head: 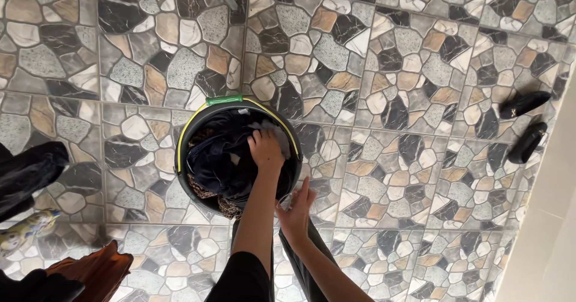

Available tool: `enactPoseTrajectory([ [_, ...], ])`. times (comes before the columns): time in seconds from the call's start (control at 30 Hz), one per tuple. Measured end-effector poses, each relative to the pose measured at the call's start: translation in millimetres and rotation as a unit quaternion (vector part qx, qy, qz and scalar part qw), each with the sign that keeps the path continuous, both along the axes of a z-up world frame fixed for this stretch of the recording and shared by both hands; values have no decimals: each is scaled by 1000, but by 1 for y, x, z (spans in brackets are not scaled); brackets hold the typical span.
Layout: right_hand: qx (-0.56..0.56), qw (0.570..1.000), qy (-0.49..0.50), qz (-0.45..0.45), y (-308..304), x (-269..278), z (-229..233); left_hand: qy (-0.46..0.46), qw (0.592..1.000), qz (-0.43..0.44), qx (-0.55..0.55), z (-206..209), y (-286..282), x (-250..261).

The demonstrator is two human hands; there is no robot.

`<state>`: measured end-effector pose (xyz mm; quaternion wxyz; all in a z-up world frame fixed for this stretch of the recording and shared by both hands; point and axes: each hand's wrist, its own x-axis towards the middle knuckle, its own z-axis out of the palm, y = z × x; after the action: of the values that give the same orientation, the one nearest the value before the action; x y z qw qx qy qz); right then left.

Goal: Hanging various items of clothing from a bucket onto a drying rack using hangers.

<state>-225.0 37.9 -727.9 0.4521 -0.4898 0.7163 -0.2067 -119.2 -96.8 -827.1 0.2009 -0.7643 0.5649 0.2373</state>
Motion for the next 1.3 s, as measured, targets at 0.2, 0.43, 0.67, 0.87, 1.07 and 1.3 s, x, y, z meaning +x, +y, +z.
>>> enactPoseTrajectory([
  [0.2,68,996,43,-31,-9,16,-16,201,951,177,-153,71,16,24],
  [0.43,-35,999,-6,-5,14,39,-22,171,922,215,-274,168,85,70],
  [0.67,36,996,57,-54,-7,39,-32,411,770,344,-346,269,99,84],
  [0.87,40,983,-77,-162,-17,-27,-14,617,395,594,-332,249,143,97],
  [1.07,19,885,-355,-300,-59,-84,120,776,143,528,-315,367,104,108],
  [1.3,189,705,-665,-154,-147,6,411,802,233,424,-350,572,68,98],
])
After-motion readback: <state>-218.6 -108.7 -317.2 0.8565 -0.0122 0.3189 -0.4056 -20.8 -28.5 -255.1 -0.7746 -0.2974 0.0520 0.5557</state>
